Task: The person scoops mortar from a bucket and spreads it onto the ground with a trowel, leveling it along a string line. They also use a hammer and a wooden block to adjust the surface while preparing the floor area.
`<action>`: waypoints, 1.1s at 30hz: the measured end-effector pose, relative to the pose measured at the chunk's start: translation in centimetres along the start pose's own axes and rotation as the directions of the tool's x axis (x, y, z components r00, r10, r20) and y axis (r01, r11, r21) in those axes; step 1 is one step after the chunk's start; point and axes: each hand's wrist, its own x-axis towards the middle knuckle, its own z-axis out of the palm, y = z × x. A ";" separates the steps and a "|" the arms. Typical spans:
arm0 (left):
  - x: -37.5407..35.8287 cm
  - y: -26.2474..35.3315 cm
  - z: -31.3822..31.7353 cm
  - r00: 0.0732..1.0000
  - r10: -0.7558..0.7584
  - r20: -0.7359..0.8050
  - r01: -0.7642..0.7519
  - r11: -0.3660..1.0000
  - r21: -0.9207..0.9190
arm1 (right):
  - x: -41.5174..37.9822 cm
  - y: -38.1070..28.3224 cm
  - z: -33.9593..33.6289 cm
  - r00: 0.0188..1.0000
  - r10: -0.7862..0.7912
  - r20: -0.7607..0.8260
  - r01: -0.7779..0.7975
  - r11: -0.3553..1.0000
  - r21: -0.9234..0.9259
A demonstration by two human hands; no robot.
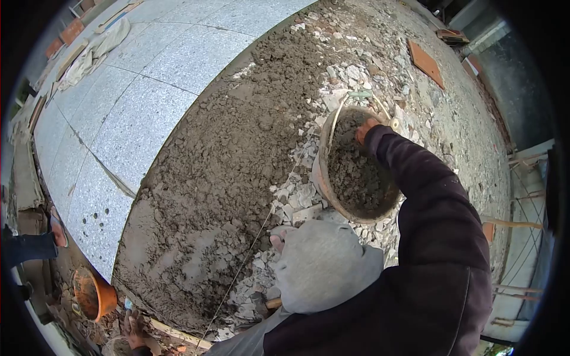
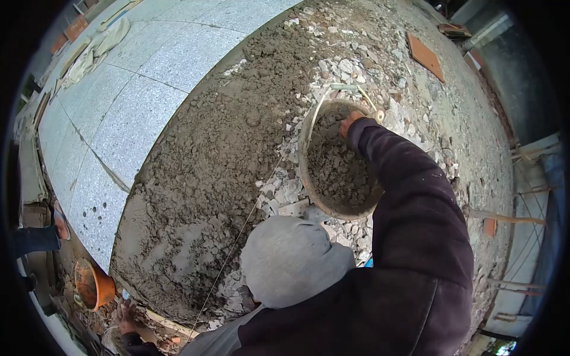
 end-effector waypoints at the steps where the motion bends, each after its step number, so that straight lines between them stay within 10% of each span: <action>1: -1.6 3.2 2.1 0.998 0.040 0.054 -0.040 0.999 0.012 | 0.2 -0.8 0.5 1.000 0.009 0.026 -0.012 0.994 0.110; 12: -0.5 2.5 4.7 0.996 0.005 0.093 -0.007 1.000 0.022 | -10.6 -6.5 -3.0 0.964 -0.036 0.262 -0.113 0.839 0.532; 26: 1.9 1.7 6.0 0.986 0.028 0.162 -0.025 0.999 -0.021 | -15.1 -8.6 0.1 0.999 -0.006 0.045 -0.036 0.465 0.885; 33: 1.3 0.0 5.4 0.985 0.051 0.165 -0.045 0.998 -0.038 | -17.8 -6.1 -2.9 0.974 -0.072 0.215 -0.219 -0.063 0.974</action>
